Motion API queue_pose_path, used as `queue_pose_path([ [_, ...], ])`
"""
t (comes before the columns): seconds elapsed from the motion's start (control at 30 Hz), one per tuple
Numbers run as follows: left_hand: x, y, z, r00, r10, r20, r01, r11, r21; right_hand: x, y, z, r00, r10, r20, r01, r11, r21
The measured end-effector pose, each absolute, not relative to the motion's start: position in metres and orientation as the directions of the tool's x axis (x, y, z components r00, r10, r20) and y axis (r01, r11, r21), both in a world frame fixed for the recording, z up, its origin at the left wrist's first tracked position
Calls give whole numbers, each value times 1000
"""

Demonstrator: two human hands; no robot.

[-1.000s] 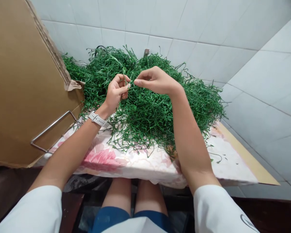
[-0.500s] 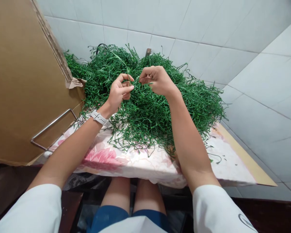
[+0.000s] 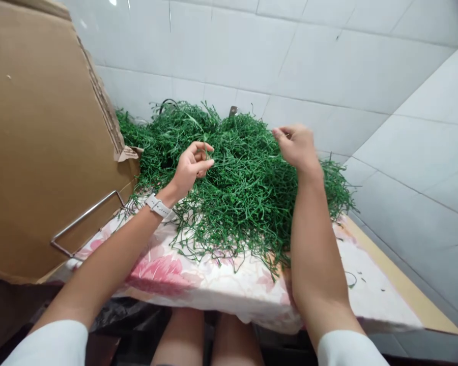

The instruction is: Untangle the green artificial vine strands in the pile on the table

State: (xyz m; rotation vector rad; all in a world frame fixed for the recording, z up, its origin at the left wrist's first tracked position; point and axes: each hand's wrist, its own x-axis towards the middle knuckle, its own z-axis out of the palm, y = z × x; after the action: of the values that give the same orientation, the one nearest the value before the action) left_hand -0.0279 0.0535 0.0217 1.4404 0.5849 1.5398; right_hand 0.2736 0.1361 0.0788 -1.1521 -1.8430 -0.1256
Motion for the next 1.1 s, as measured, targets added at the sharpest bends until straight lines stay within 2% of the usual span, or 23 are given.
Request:
queue_pose_path([
  [0.07, -27, 51, 22, 126, 847, 516, -271, -471, 840, 254, 127, 85, -131, 600, 790, 743, 587, -322],
  [0.13, -26, 50, 23, 125, 841, 526, -258, -484, 836, 232, 114, 91, -183, 589, 787, 671, 660, -337],
  [0.27, -25, 51, 22, 97, 840, 534, -270, -494, 826, 194, 86, 99, -423, 663, 618, 472, 743, -474],
  [0.43, -24, 52, 22, 77, 845, 529, -276, -492, 826, 173, 76, 96, -630, 648, 429, 380, 738, -557],
  [0.7, -28, 54, 22, 10, 872, 489, -301, -464, 833, 185, 87, 91, -614, 674, 410, 304, 682, -665],
  [0.87, -23, 62, 16, 0, 844, 536, -165, -529, 833, 184, 83, 93, -583, 661, 472, 313, 719, -620],
  [0.97, -23, 62, 14, 27, 817, 575, -71, -573, 817, 182, 78, 96, -637, 648, 417, 327, 718, -615],
  [1.1, -23, 58, 18, -28, 799, 600, -111, -599, 793, 179, 76, 97, -689, 607, 397, 359, 761, -540],
])
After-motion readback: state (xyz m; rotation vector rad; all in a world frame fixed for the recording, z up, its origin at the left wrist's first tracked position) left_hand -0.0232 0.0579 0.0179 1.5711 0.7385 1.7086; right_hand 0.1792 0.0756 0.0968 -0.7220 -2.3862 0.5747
